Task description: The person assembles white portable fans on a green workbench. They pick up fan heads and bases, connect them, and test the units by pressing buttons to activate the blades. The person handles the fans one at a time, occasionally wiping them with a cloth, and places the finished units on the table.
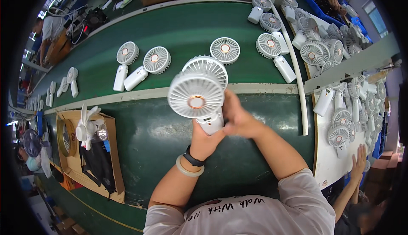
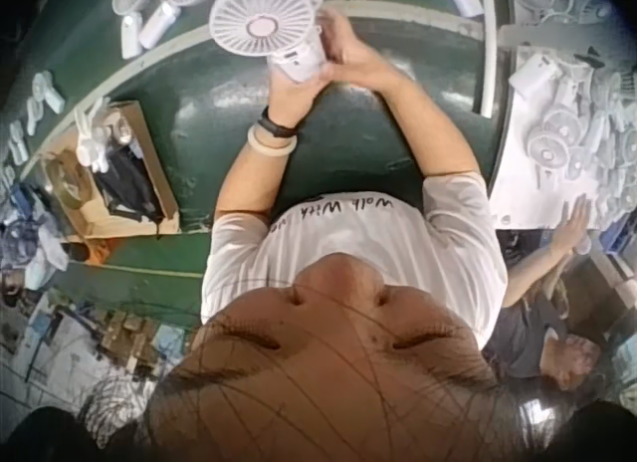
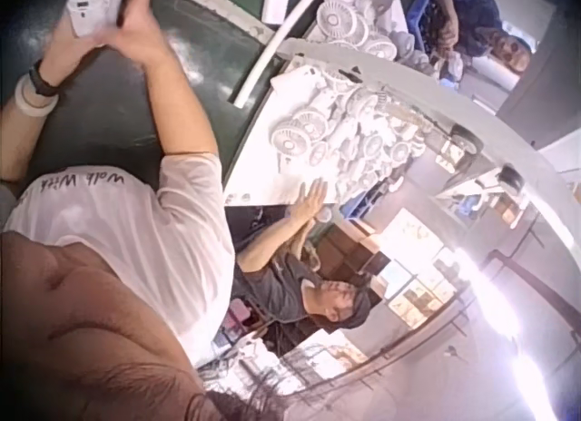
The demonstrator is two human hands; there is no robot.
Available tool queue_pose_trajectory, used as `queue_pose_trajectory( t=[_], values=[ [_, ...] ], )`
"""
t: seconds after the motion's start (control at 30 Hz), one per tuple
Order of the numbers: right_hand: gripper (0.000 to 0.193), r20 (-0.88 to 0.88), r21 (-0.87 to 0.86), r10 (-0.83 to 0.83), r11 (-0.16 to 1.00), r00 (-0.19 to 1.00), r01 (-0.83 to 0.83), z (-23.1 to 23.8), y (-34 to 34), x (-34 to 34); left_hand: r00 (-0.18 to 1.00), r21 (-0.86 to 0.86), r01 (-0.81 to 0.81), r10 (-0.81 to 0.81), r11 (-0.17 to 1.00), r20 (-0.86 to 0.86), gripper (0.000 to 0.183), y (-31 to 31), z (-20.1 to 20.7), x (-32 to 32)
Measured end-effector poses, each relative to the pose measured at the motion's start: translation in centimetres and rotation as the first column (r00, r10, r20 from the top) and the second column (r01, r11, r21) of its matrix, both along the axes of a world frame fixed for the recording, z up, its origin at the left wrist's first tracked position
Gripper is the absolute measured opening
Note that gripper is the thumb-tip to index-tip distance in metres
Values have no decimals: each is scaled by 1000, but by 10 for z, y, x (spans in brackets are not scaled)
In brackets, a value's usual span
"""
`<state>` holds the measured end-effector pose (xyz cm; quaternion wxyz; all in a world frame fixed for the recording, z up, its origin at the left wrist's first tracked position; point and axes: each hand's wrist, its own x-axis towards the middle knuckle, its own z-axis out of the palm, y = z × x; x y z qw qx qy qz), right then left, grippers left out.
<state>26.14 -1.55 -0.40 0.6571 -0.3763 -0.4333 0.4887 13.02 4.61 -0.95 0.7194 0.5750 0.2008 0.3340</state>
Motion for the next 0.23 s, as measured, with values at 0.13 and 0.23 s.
queue_pose_trajectory(
  t=[0.13,0.23],
  values=[
    [106,-16,-218,-88,972,996,82,-5,-6,-13,983,403,24,53,915,-178,80,-7,-2,6],
    [94,-533,-158,21,980,846,-123,-9,-7,12,959,736,132,103,664,-265,97,-28,13,2]
  ],
)
